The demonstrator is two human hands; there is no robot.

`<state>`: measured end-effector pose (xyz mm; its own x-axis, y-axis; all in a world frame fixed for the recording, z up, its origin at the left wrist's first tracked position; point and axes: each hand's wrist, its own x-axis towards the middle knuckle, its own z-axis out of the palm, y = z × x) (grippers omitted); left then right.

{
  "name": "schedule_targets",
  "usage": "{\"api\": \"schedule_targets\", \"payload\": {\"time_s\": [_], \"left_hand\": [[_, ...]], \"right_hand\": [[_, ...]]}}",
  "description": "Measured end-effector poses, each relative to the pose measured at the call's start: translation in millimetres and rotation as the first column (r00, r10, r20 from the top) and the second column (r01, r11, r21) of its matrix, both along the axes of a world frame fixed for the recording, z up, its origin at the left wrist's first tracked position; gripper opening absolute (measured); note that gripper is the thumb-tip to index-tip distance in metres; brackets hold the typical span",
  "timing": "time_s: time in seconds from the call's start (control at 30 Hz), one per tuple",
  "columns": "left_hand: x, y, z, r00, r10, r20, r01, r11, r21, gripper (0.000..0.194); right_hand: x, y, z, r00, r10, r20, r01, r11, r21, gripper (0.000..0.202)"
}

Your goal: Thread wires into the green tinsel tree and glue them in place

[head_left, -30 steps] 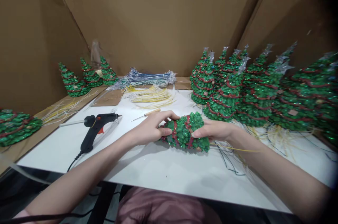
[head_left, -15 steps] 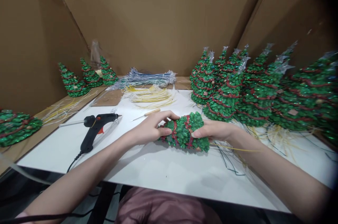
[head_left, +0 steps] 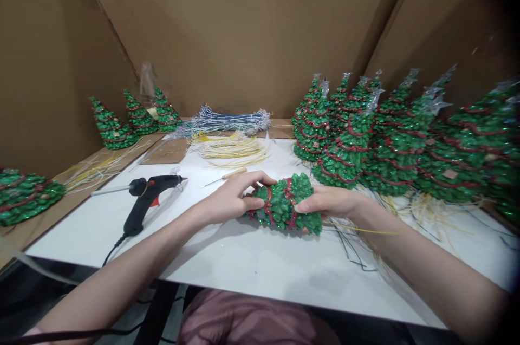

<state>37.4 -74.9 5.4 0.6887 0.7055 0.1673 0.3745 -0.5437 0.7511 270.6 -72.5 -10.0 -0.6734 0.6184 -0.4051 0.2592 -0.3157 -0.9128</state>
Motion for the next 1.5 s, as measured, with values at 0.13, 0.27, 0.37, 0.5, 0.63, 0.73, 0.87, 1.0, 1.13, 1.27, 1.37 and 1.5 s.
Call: {"api": "schedule_targets", "payload": {"time_s": [0.13, 0.27, 0.37, 0.5, 0.63, 0.73, 0.87, 1.0, 1.13, 1.27, 1.37, 1.5], "left_hand": [[0.0, 0.3, -0.6, 1.000, 0.004, -0.001, -0.004, 1.000, 0.002, 0.032], [0.1, 0.0, -0.3, 1.000, 0.010, -0.008, -0.010, 1.000, -0.005, 0.031], [0.1, -0.3, -0.3, 1.000, 0.014, -0.003, -0.014, 1.000, -0.012, 0.032], [0.2, -0.4, -0.7, 1.000, 0.006, 0.003, -0.006, 1.000, -0.010, 0.031], [0.4, -0.4, -1.0, 1.000, 0.004, 0.002, -0.004, 1.000, -0.012, 0.032], [0.7, -0.2, -0.9, 1.000, 0.003, 0.005, -0.003, 1.000, -0.012, 0.032], [0.9, -0.4, -0.1, 1.000, 0.016, 0.004, -0.016, 1.000, -0.011, 0.032], [0.7, -0.8, 0.1, 1.000, 0.017, 0.001, -0.017, 1.000, -0.018, 0.031], [0.1, -0.5, -0.9, 1.000, 0.012, 0.010, -0.012, 1.000, -0.013, 0.031], [0.1, 0.1, -1.2, 1.000, 0.006, 0.017, -0.005, 1.000, -0.016, 0.032], [0.5, 0.3, -0.8, 1.000, 0.009, 0.014, -0.009, 1.000, -0.025, 0.033], [0.9, 0.4, -0.4, 1.000, 0.014, 0.012, -0.013, 1.000, -0.027, 0.033]], "right_hand": [[-0.3, 0.4, 0.9, 1.000, 0.014, 0.014, -0.014, 1.000, 0.019, 0.043], [-0.2, 0.6, 0.3, 0.999, 0.023, 0.029, -0.024, 0.999, 0.035, 0.042], [0.1, 0.7, -1.1, 1.000, 0.017, -0.007, -0.017, 1.000, 0.017, 0.042], [-0.1, 0.5, -1.2, 1.000, 0.011, -0.024, -0.011, 1.000, -0.004, 0.041], [-1.2, -0.5, 0.9, 0.998, -0.008, -0.070, 0.007, 1.000, -0.015, 0.043], [-1.4, -0.8, 0.9, 0.997, 0.009, -0.071, -0.010, 1.000, -0.012, 0.038], [-0.8, 0.1, -1.3, 0.995, 0.016, -0.100, -0.018, 1.000, -0.016, 0.038], [-0.2, 1.1, -3.3, 0.993, 0.024, -0.118, -0.024, 1.000, -0.001, 0.038], [0.0, 0.9, -3.1, 0.993, 0.032, -0.111, -0.032, 0.999, 0.000, 0.037], [-0.1, 0.4, -1.8, 0.997, 0.003, -0.077, -0.004, 1.000, -0.020, 0.043], [0.3, 0.7, -2.2, 0.998, 0.006, -0.057, -0.006, 1.000, 0.002, 0.040], [0.6, 1.3, -3.6, 0.997, 0.016, -0.081, -0.014, 1.000, 0.024, 0.038]]}}
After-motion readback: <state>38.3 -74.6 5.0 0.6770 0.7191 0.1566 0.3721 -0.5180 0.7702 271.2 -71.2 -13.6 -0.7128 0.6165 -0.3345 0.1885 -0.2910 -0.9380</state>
